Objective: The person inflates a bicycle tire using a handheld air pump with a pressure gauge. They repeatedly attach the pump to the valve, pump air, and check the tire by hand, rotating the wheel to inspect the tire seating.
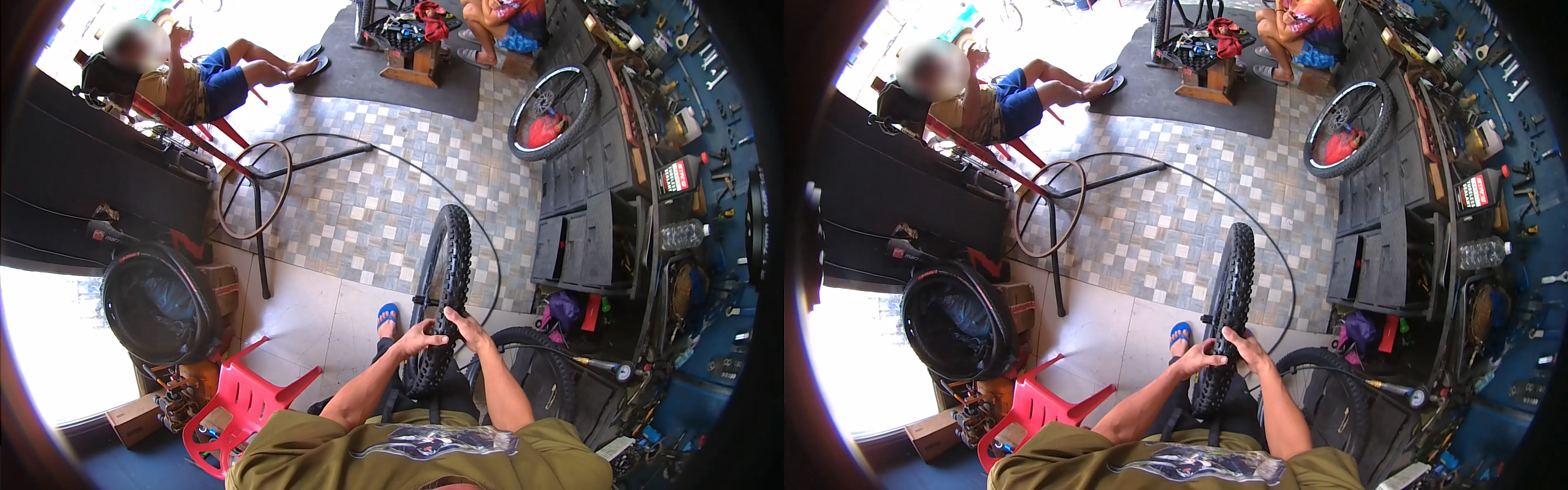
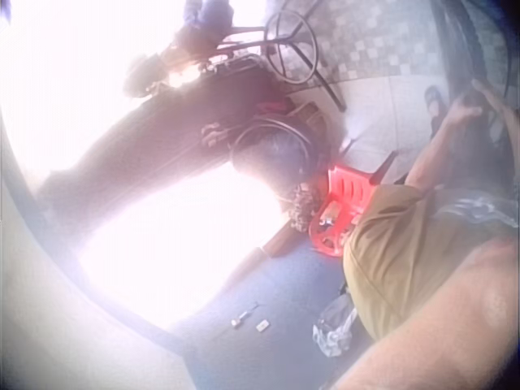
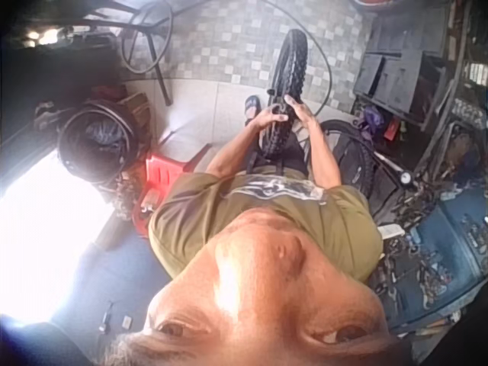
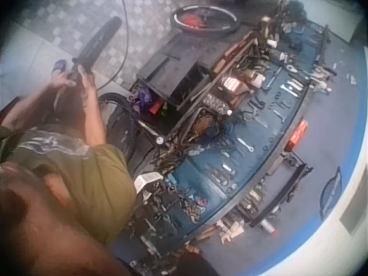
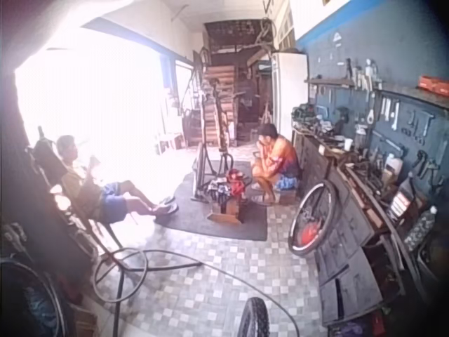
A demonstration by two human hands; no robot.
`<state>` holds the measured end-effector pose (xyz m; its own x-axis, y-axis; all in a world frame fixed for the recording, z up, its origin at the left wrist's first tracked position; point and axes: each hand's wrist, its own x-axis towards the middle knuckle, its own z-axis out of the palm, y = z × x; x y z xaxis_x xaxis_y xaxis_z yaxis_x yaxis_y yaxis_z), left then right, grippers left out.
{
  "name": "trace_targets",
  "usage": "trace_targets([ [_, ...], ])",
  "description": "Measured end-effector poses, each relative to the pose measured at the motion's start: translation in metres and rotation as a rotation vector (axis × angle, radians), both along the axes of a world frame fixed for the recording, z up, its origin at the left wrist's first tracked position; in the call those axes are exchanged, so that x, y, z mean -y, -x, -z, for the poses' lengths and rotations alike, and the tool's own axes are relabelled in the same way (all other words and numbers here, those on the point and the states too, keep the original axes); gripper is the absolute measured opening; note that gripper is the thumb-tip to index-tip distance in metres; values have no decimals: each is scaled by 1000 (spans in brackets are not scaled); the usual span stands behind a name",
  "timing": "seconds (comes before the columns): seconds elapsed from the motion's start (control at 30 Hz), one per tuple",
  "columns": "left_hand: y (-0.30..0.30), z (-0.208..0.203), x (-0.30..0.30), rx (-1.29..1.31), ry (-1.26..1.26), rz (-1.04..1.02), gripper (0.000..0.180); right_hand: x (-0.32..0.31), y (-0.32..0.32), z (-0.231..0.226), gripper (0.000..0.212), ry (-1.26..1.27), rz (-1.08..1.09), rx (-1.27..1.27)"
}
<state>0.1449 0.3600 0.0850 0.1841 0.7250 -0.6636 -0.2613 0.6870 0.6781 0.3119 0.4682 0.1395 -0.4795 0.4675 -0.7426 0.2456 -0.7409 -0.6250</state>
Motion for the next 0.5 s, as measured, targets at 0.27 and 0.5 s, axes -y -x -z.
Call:
trace_targets([
  [0.27,3,-4,-1,34,-19,20,94,31,-7,3,70,-90,17,-71],
  [0.5,17,-14,-4,33,50,174,90,33,-4,15,68,-107,-45,-58],
])
